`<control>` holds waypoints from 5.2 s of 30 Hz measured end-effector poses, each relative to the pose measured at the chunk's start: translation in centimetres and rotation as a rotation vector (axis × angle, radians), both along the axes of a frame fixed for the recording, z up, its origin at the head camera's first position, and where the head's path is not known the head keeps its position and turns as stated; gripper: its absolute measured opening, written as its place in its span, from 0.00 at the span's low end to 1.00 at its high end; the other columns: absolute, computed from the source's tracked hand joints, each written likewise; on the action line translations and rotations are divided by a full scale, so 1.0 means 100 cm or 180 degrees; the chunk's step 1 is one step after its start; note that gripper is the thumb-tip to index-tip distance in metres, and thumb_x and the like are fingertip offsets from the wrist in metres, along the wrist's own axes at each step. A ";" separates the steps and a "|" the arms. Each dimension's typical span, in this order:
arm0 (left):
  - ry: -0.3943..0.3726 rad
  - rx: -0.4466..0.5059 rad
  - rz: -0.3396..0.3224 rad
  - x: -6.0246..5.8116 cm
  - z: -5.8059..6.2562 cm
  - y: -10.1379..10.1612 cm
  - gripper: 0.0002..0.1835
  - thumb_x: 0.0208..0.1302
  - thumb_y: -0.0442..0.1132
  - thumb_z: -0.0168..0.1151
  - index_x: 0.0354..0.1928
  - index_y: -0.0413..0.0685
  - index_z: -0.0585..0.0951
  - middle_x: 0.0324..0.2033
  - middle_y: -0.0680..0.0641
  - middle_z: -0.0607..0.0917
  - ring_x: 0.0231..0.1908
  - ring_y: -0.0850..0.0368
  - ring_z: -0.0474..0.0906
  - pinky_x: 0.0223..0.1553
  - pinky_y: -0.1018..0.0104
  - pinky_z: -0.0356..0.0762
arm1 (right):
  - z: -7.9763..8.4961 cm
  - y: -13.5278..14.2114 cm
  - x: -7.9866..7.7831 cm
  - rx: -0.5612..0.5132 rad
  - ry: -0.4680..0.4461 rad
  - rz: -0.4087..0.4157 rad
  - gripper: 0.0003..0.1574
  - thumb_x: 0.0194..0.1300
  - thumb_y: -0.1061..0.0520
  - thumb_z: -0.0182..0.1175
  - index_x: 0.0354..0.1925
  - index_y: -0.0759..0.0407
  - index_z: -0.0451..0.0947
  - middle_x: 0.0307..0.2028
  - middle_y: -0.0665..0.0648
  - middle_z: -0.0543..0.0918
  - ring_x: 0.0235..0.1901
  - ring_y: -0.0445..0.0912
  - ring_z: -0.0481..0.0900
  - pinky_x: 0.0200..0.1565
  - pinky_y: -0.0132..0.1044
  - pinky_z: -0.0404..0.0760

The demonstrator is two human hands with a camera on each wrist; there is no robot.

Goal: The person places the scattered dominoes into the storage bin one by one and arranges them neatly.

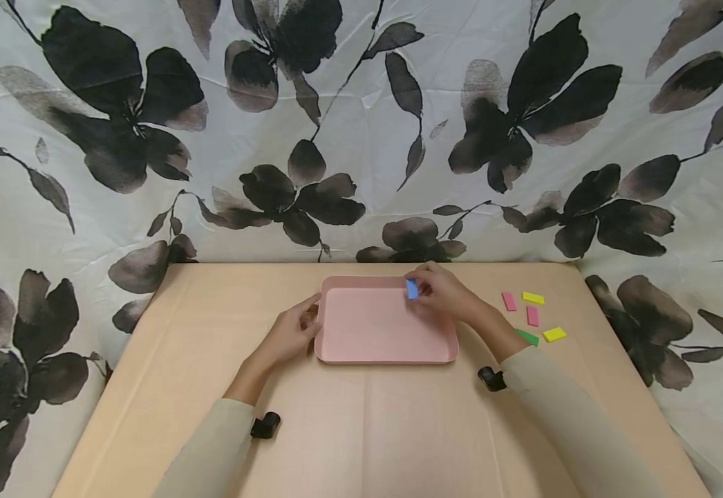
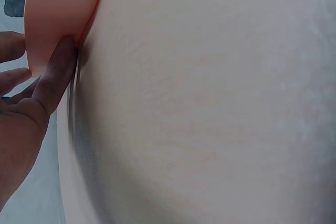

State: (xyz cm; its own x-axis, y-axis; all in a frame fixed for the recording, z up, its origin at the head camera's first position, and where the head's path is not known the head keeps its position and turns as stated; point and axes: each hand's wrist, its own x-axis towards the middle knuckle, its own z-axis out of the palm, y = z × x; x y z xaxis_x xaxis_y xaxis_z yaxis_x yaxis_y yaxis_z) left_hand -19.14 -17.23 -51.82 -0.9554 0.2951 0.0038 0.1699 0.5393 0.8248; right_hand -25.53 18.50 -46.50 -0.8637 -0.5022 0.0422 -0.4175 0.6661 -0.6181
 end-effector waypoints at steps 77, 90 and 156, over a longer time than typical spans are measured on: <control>-0.0065 -0.0104 0.0057 0.000 0.005 0.006 0.36 0.69 0.30 0.60 0.78 0.43 0.64 0.55 0.39 0.84 0.36 0.57 0.80 0.34 0.68 0.76 | -0.024 -0.134 -0.006 0.0340 -0.0255 0.0156 0.32 0.65 0.63 0.69 0.66 0.58 0.77 0.55 0.60 0.77 0.46 0.49 0.78 0.51 0.38 0.78; -0.0033 -0.0059 -0.0003 0.004 0.006 0.003 0.37 0.68 0.29 0.61 0.78 0.38 0.63 0.57 0.36 0.83 0.39 0.55 0.81 0.40 0.68 0.78 | 0.002 -0.080 0.015 0.0239 -0.0110 0.0024 0.31 0.66 0.59 0.70 0.66 0.61 0.77 0.57 0.62 0.78 0.45 0.47 0.80 0.49 0.39 0.82; 0.0012 -0.0152 -0.0078 0.006 0.004 -0.002 0.36 0.70 0.31 0.61 0.78 0.41 0.63 0.58 0.37 0.83 0.41 0.54 0.81 0.43 0.63 0.78 | -0.045 0.179 0.144 0.0748 -0.0292 -0.0987 0.33 0.53 0.57 0.80 0.55 0.68 0.81 0.44 0.61 0.79 0.40 0.49 0.78 0.40 0.38 0.85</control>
State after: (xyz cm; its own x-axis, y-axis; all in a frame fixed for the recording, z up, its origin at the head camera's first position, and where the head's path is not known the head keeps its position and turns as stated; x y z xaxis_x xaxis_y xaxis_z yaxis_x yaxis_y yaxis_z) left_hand -18.55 -17.39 -51.40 -0.9480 0.3183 -0.0073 0.1865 0.5737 0.7976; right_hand -11.09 36.40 -51.02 -0.9707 -0.2040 -0.1270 -0.1247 0.8795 -0.4593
